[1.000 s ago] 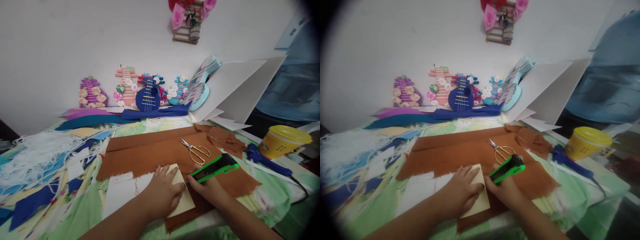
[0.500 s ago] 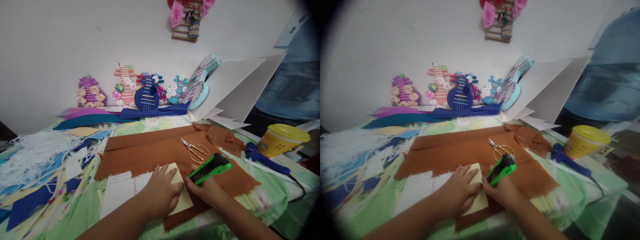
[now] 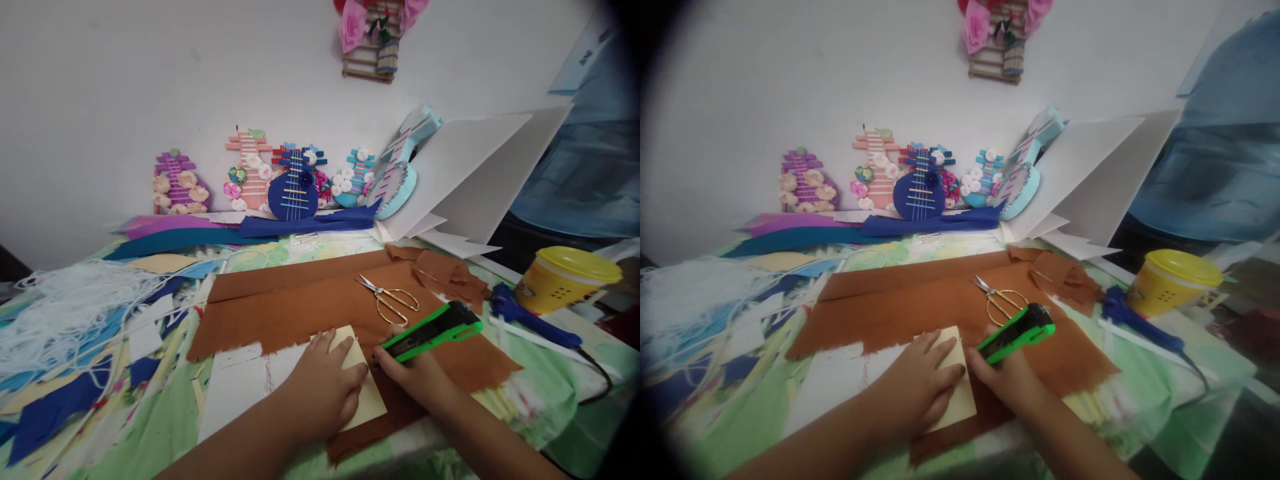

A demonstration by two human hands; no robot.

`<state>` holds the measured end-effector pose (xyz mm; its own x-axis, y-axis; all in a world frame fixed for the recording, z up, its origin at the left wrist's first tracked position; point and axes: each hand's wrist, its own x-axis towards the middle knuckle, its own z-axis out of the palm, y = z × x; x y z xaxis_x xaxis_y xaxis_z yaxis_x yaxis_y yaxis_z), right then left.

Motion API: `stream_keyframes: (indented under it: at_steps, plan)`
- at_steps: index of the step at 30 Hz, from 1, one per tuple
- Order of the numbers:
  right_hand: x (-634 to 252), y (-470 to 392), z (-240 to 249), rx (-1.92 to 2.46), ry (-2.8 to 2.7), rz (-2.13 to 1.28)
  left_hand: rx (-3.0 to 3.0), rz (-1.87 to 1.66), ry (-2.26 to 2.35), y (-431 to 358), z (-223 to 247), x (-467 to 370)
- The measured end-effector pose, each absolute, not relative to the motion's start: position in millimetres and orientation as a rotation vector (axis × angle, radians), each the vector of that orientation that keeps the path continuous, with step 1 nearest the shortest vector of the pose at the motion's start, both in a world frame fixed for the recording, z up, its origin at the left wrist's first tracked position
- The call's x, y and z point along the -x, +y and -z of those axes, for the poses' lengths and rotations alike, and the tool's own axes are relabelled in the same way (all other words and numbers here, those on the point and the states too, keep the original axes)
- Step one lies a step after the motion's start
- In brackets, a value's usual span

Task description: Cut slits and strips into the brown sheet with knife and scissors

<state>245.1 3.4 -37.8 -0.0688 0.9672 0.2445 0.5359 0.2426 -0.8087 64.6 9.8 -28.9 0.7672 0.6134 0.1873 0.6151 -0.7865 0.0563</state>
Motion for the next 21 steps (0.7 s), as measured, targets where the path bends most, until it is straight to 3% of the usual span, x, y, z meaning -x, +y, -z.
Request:
stream_keyframes:
  at_steps: [21]
  plan:
    - [-244.4, 1.0, 32.6, 1.454, -1.789, -0.707, 2.992, 0.319, -1.029, 10.0, 28.0, -62.4]
